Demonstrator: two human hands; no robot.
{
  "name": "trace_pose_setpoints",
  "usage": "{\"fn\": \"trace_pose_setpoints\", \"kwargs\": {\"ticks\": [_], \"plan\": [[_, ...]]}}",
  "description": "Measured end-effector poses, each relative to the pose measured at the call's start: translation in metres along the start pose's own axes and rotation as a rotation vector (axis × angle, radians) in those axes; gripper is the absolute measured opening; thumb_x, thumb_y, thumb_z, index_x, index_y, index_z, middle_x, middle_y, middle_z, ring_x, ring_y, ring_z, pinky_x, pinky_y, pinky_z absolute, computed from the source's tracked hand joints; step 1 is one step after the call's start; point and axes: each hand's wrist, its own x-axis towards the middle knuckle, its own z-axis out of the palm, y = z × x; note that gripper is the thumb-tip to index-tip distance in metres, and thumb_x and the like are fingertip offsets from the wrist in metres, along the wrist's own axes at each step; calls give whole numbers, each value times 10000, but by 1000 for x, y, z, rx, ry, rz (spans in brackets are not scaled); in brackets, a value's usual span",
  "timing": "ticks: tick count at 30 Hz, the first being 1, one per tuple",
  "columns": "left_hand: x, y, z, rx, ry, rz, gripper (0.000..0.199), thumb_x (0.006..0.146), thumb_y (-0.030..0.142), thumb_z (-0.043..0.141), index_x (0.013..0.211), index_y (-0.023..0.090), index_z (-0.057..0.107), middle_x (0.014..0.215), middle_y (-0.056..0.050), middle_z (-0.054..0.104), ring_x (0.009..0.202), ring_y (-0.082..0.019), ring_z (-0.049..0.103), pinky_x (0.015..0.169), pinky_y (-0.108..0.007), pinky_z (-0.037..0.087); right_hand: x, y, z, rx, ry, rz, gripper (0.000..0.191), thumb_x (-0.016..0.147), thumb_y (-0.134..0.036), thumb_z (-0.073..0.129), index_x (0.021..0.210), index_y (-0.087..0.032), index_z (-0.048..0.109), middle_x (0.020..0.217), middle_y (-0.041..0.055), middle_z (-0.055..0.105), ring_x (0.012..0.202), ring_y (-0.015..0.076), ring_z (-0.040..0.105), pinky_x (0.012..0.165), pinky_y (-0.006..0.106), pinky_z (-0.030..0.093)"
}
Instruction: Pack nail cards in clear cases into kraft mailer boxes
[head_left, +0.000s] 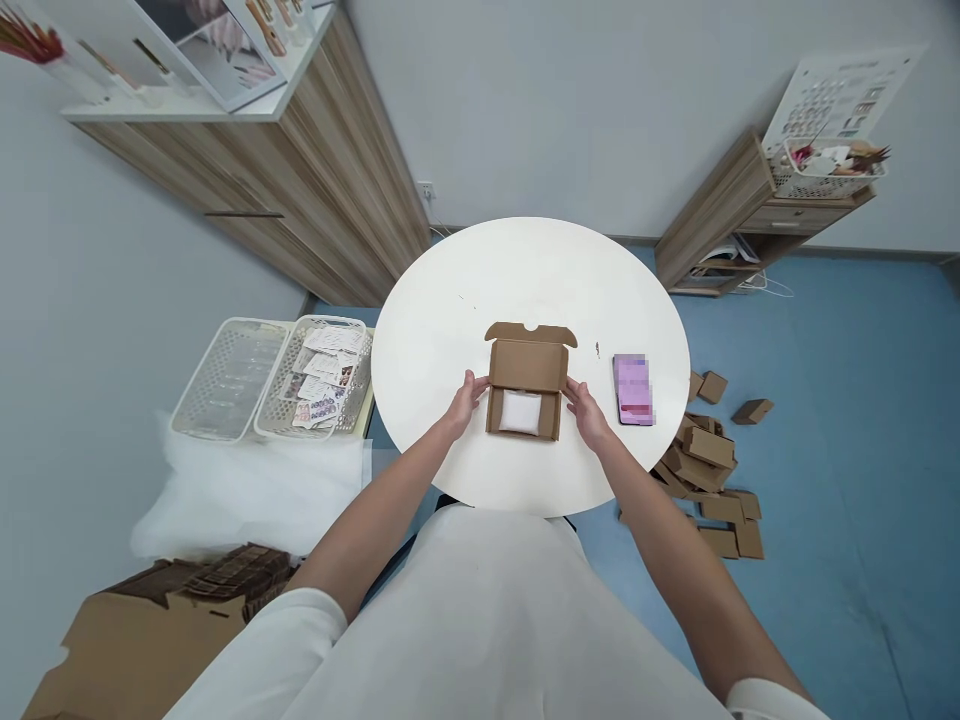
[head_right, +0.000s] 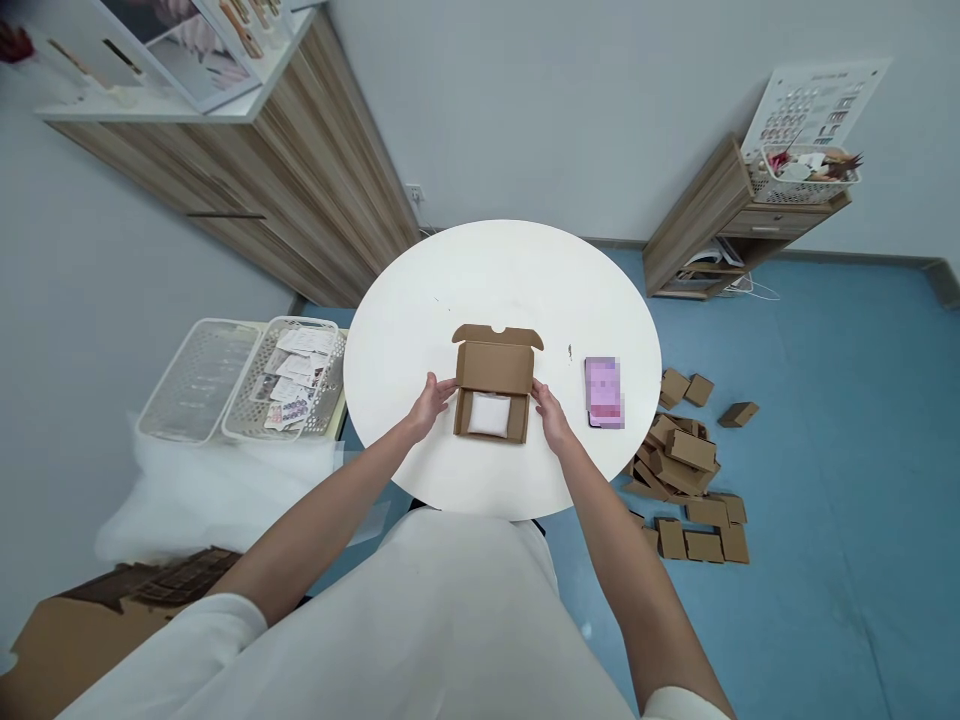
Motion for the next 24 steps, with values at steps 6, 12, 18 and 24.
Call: {"fn": "trace_pose_setpoints", "kwargs": {"ticks": [6,12,18,24], "plan": [[-9,-10,-2,100,17,-54,773,782,668,42,1240,201,453,1334,-63,406,1178,-230,385,916,-359,372,-10,14,-6,-68,39,-21,612,758,-673,279,1222,-315,455,1350,-5,394,1188,224,371,949,409,320],[-16,-10,-12,53,-121,-185,934,722,678,-121,1151,169,534,1112,-96,559,979,-192,515,768,-295,451,-21,18,-9,-38,67,96,708,779,-672,129,1079,-223,587,1178,51,551,1025,218,496,854,370,397],[-27,-7,-12,153,-164,-235,633,719,688,333,1059,204,558,1070,-95,583,884,-193,566,670,-271,466,-39,13,-9,-125,-12,231,518,768,-607,349,1026,-235,602,1119,53,583,980,202,525,789,334,409],[-35,-30,1,377,-42,-191,579,677,489,570,1157,195,433,944,-81,622,842,-201,588,664,-281,441,-50,33,5,-285,130,163,304,676,-430,558,844,-178,582,832,45,625,749,162,561,702,310,425]]}}
